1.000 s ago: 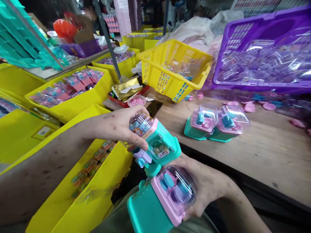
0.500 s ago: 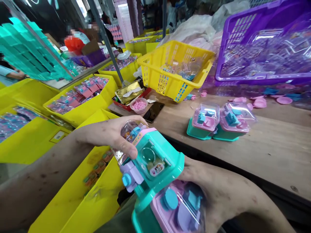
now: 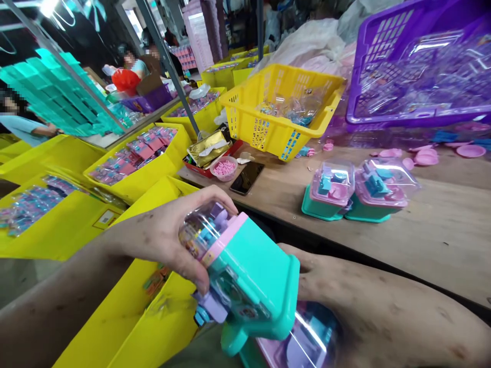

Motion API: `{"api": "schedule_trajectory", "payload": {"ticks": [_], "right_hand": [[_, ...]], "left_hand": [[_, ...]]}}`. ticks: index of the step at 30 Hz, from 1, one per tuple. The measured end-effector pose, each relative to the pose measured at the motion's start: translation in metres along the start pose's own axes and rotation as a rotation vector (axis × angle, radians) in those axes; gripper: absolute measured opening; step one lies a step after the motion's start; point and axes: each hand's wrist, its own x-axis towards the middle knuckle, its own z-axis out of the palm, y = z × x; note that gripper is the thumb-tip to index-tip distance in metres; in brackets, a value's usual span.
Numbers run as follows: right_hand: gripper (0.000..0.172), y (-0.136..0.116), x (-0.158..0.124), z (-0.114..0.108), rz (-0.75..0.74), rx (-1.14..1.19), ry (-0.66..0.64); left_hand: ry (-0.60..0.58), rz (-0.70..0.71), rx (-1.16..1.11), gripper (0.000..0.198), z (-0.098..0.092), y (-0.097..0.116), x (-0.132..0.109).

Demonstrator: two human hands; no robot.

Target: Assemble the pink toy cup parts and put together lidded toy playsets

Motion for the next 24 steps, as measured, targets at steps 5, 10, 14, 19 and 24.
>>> {"api": "schedule_trajectory", "payload": {"ticks": [5,10,14,19,24], "right_hand": [[0.084,-0.002,-0.007,0.002,0.057,-0.070,-0.043],[0.077,-0.003,-0.010,0.005,0.030,-0.113,-0.046],[0.066,-0.006,-0.013,0.008,0.024,-0.133,-0.059],[0.076,-0.014,-0.017,0.008,0.064,-0.201,-0.054],[0.089,-0.005,-0.015,0.004,0.074,-0.373,0.087]], "left_hand": [[0.014,0.072,0.096,0.090,0.013,0.004,-0.012],[0.000,0.229,0.013,0.103,0.022,-0.015,-0.015],[0.007,0.341,-0.047,0.108,0.031,-0.026,-0.010],[-0.034,0.416,-0.172,0.108,0.033,-0.039,-0.002],[0.059,0.420,-0.190,0.097,0.023,-0.046,0.000]]}}
